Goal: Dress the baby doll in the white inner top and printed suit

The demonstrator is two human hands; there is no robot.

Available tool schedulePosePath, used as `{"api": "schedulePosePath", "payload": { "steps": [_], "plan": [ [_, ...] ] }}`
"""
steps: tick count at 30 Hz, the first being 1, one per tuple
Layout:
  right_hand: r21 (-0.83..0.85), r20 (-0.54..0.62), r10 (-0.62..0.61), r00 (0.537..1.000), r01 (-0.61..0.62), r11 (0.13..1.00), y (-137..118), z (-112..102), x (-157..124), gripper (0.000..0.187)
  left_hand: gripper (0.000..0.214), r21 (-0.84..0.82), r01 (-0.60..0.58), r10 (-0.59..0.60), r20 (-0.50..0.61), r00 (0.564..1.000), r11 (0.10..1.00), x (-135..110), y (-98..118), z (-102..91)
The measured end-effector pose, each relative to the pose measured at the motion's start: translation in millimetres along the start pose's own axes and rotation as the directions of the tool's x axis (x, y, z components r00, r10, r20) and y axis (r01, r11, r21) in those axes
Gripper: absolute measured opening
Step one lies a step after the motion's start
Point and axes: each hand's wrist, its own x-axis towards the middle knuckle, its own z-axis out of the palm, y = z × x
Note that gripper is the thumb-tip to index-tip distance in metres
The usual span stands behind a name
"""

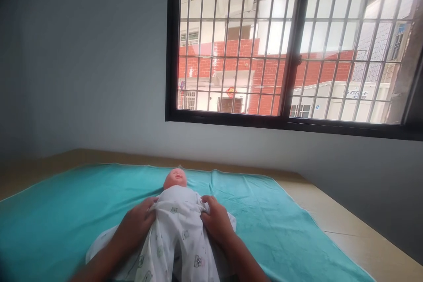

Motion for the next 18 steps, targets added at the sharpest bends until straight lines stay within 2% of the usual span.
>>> {"api": "schedulePosePath", "payload": {
  "steps": [2, 4, 6, 9, 11, 13, 14, 16, 18],
  "plan": [
    [0.029, -0.039, 0.049, 0.998, -0.048, 0.998, 3, 4, 3, 0.039, 0.028, 0.022, 0.063, -0.063, -0.019, 0.998, 0.998, 1, 0, 3.9],
    [0.069, -0.054, 0.075, 0.996, -0.071, 0.995, 6, 7, 6, 0.035, 0.030, 0.039, 0.067, -0.065, -0.053, 0.996, 0.997, 1, -3, 8.5],
    [0.101, -0.032, 0.052, 0.998, -0.048, 0.994, 8, 7, 7, 0.037, 0.033, 0.044, 0.018, -0.014, -0.078, 0.997, 0.999, 1, -8, 12.9],
    [0.182, 0.059, -0.021, 0.998, 0.010, 0.983, 9, 0, 6, 0.046, 0.032, 0.043, -0.091, 0.095, -0.114, 0.989, 0.995, -1, -18, 17.6],
    [0.303, 0.151, -0.006, 0.988, -0.041, 0.952, 9, -8, 5, 0.050, 0.029, 0.009, -0.167, 0.166, -0.157, 0.974, 0.986, -3, -22, 18.8],
    [0.431, 0.197, 0.040, 0.980, -0.124, 0.894, 8, -14, 5, 0.045, 0.027, -0.088, -0.217, 0.196, -0.203, 0.959, 0.972, -4, -20, 18.2],
    [0.476, 0.181, 0.058, 0.982, -0.139, 0.869, 8, -15, 6, 0.039, 0.026, -0.168, -0.218, 0.180, -0.214, 0.960, 0.961, -4, -16, 17.3],
    [0.495, 0.080, 0.095, 0.992, -0.122, 0.860, 7, -13, 8, 0.029, 0.029, -0.362, -0.164, 0.097, -0.197, 0.976, 0.918, -5, -6, 14.6],
    [0.405, -0.037, 0.111, 0.993, -0.087, 0.910, 3, -7, 10, 0.026, 0.039, -0.533, -0.038, -0.038, -0.131, 0.991, 0.845, -5, 3, 11.4]
  ]
}}
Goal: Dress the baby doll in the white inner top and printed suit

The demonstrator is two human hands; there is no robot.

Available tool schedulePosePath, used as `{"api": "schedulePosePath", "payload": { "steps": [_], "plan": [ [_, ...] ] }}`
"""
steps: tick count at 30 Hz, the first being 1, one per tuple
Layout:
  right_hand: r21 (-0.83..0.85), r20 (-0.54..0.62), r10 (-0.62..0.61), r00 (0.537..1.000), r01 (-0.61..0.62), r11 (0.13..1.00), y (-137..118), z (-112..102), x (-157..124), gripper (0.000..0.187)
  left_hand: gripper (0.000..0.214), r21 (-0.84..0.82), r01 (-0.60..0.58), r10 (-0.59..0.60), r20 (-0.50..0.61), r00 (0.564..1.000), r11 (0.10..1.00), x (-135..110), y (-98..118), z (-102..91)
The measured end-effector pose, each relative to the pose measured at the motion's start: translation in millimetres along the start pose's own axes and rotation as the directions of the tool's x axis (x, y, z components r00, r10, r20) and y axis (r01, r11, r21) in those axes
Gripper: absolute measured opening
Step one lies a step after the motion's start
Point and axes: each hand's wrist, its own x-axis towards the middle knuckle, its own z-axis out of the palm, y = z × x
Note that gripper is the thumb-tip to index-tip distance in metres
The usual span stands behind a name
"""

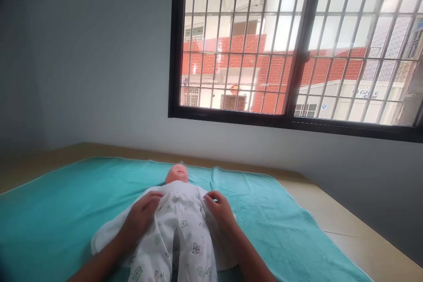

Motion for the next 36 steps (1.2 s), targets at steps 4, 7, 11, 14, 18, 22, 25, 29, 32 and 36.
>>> {"api": "schedulePosePath", "payload": {
  "steps": [4, 7, 11, 14, 18, 22, 25, 29, 32, 36],
  "plan": [
    [-0.136, 0.025, -0.089, 0.996, 0.091, 0.986, -7, 14, -2, 0.019, 0.036, -0.155, 0.250, -0.243, 0.064, 0.968, 0.956, 4, 5, -2.5],
    [0.007, 0.178, -0.051, 0.983, 0.051, 0.999, -14, 15, -4, 0.019, 0.032, -0.145, 0.283, -0.250, 0.212, 0.945, 0.948, 9, -3, -8.8],
    [0.049, 0.355, -0.017, 0.935, -0.001, 0.999, -21, 5, -5, 0.022, 0.031, -0.047, 0.229, -0.197, 0.369, 0.909, 0.972, 13, -14, -16.0],
    [0.084, 0.469, -0.010, 0.883, -0.034, 0.996, -24, -3, -6, 0.025, 0.030, -0.024, 0.164, -0.137, 0.437, 0.889, 0.986, 14, -17, -20.7],
    [0.090, 0.499, 0.002, 0.867, -0.054, 0.994, -27, -4, -9, 0.031, 0.029, -0.031, 0.140, -0.104, 0.520, 0.848, 0.990, 11, -12, -25.4],
    [-0.001, 0.374, -0.025, 0.927, 0.028, 1.000, -28, 6, -11, 0.020, 0.026, -0.012, 0.092, -0.079, 0.421, 0.904, 0.996, 5, -1, -21.5],
    [-0.046, 0.282, -0.060, 0.958, 0.076, 0.996, -27, 14, -12, 0.020, 0.024, 0.007, 0.043, -0.042, 0.340, 0.940, 0.999, 2, 5, -15.4],
    [0.013, 0.195, -0.093, 0.976, 0.092, 0.996, -26, 19, -12, 0.019, 0.023, 0.103, -0.024, -0.002, 0.246, 0.969, 0.994, -1, 6, -9.2],
    [0.167, 0.213, -0.021, 0.977, -0.015, 0.986, -26, 18, -12, 0.017, 0.022, 0.233, -0.088, 0.047, 0.178, 0.983, 0.969, -4, 4, -5.9],
    [0.320, 0.374, 0.052, 0.926, -0.182, 0.930, -29, 11, -14, 0.030, 0.014, 0.375, -0.146, 0.090, 0.161, 0.983, 0.915, -7, 4, -3.5]
  ]
}}
